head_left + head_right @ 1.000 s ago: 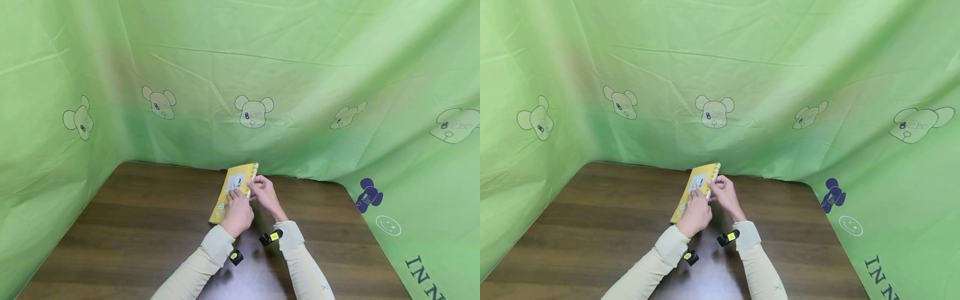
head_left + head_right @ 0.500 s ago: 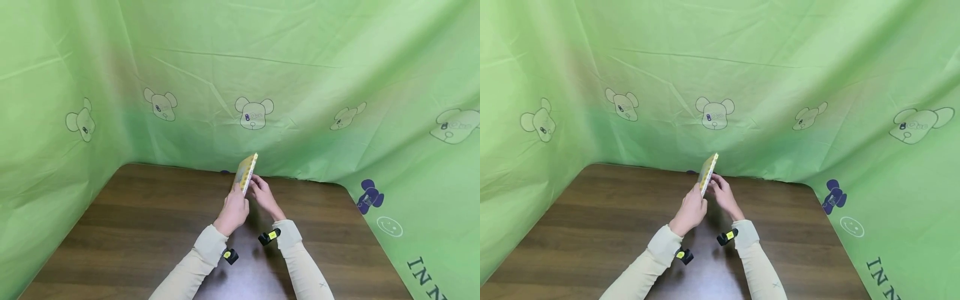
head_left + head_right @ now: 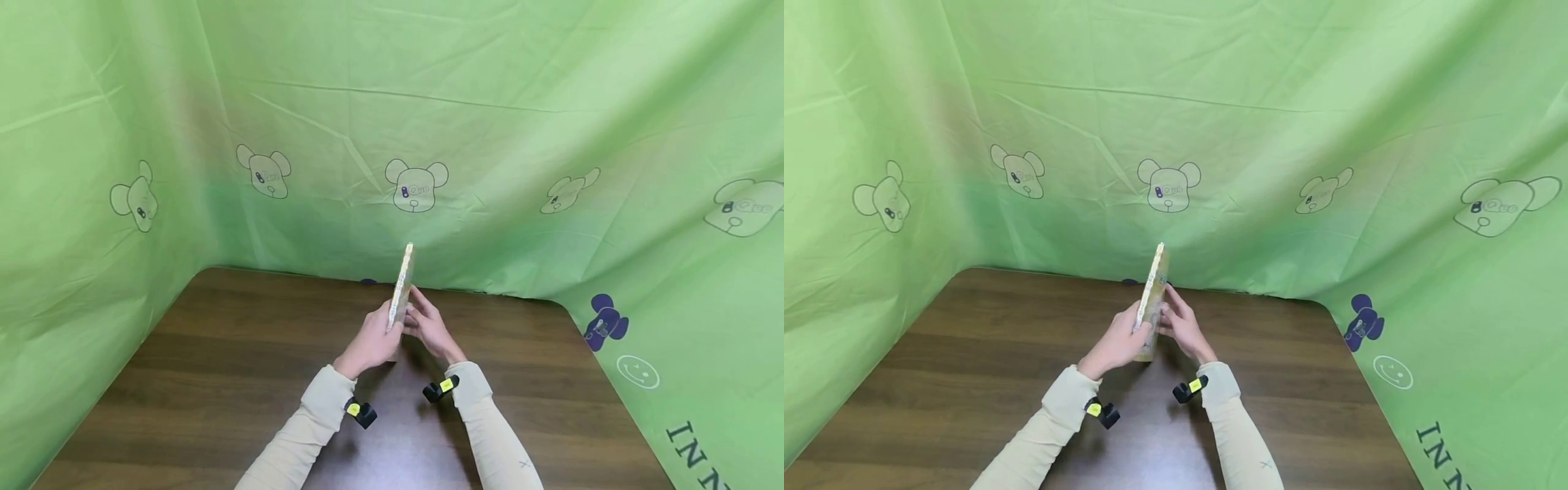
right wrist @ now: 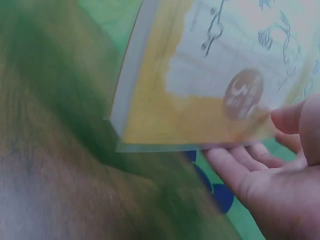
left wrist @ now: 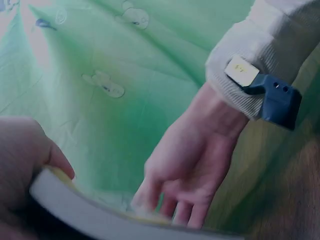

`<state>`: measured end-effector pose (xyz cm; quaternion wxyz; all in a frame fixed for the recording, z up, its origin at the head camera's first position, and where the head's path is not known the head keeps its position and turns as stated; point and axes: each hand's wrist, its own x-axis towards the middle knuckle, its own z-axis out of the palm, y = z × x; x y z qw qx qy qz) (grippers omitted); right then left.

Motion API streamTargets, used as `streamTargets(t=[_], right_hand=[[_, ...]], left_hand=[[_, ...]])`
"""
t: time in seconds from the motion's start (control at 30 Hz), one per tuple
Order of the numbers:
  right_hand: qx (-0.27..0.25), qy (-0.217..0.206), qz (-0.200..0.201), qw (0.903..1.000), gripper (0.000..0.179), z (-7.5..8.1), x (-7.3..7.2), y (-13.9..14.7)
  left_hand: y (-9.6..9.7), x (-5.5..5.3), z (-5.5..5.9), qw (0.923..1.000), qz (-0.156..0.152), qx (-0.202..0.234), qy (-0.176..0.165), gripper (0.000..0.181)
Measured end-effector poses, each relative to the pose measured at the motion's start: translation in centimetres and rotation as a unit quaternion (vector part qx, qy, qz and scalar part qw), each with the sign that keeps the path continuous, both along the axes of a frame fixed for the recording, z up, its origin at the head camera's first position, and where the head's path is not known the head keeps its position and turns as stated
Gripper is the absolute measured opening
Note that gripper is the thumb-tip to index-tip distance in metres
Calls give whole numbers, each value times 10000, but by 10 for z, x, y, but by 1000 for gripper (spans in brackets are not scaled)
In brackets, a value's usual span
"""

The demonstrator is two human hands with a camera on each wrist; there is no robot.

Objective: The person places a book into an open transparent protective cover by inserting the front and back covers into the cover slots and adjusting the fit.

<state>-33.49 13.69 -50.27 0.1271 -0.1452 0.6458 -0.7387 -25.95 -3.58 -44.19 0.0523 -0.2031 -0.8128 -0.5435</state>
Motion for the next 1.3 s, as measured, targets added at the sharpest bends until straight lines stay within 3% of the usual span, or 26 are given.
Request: streamTargets(t=[0.13,0.27,0.4,0.53,0.7,0.8,0.9,1.07,1.3], right_hand=[[-7,174,-394,9991,59,-3,2,5],[-30,306,-950,9950,59,-2,2,12],[23,468,-1371,9894,60,2,3,18],[298,622,-1595,9848,61,6,4,22],[559,733,-1753,9802,62,7,6,24],[685,865,-1866,9762,62,7,6,26],[985,989,-1896,9719,62,6,6,28],[1549,934,-1766,9675,60,5,9,31],[1712,793,-1477,9709,62,3,10,34]], left_hand=[[-9,-2,-3,9979,53,512,-393,43],[-20,-7,-7,9921,539,902,-678,33],[-30,-14,-11,9897,1094,777,-501,25],[-38,-18,-16,9882,1383,513,-418,33],[-41,-24,-21,9887,1429,193,-409,43],[-41,-26,-24,9886,1464,-84,-330,38],[-40,-28,-27,9876,1481,-235,-466,33],[-39,-27,-33,9852,1383,-323,-965,21],[-40,-31,-39,9820,1482,-740,-911,12]])
